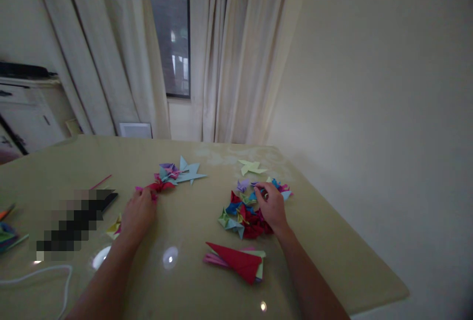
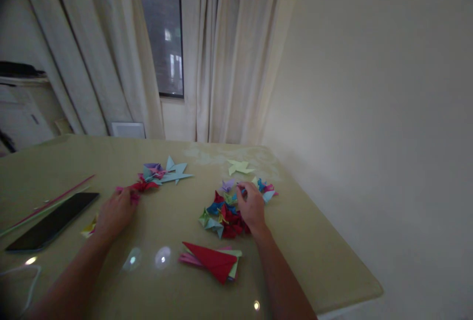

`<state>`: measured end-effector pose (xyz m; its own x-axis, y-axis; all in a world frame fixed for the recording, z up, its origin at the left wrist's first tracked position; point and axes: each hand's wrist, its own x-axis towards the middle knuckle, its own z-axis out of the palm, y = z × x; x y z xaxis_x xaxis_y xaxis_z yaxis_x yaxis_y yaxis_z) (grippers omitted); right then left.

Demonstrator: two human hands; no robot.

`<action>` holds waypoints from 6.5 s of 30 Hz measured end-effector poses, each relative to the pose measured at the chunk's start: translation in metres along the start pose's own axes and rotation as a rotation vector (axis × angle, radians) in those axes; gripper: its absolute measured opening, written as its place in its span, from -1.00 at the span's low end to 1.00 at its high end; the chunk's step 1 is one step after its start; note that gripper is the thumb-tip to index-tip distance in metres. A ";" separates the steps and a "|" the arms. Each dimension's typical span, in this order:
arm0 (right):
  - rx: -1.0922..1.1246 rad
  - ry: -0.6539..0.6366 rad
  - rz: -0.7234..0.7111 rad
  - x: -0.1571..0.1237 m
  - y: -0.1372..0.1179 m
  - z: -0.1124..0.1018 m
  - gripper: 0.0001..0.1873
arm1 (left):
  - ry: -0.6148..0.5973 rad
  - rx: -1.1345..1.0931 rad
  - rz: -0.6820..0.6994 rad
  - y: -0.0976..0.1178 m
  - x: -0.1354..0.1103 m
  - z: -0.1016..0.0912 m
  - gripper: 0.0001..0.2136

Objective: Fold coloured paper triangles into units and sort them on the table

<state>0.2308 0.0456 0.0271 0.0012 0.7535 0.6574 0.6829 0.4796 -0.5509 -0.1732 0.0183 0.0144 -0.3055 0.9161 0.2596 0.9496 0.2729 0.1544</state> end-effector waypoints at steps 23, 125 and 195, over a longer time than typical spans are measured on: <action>0.435 -0.371 -0.235 -0.027 -0.066 0.011 -0.87 | 0.034 -1.291 0.540 0.126 -0.088 -0.009 -0.95; 0.672 -0.390 0.162 -0.030 -0.081 0.030 -0.83 | -0.348 -1.437 0.310 0.115 -0.070 -0.009 -0.44; 0.076 -0.578 -0.408 -0.039 -0.086 0.037 -0.89 | -0.276 -1.208 0.393 0.113 -0.077 0.023 -0.41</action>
<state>0.1452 -0.0081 0.0302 -0.6456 0.6150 0.4527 0.4937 0.7884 -0.3670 -0.0402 -0.0150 -0.0098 0.1385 0.9431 0.3021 0.2633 -0.3292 0.9068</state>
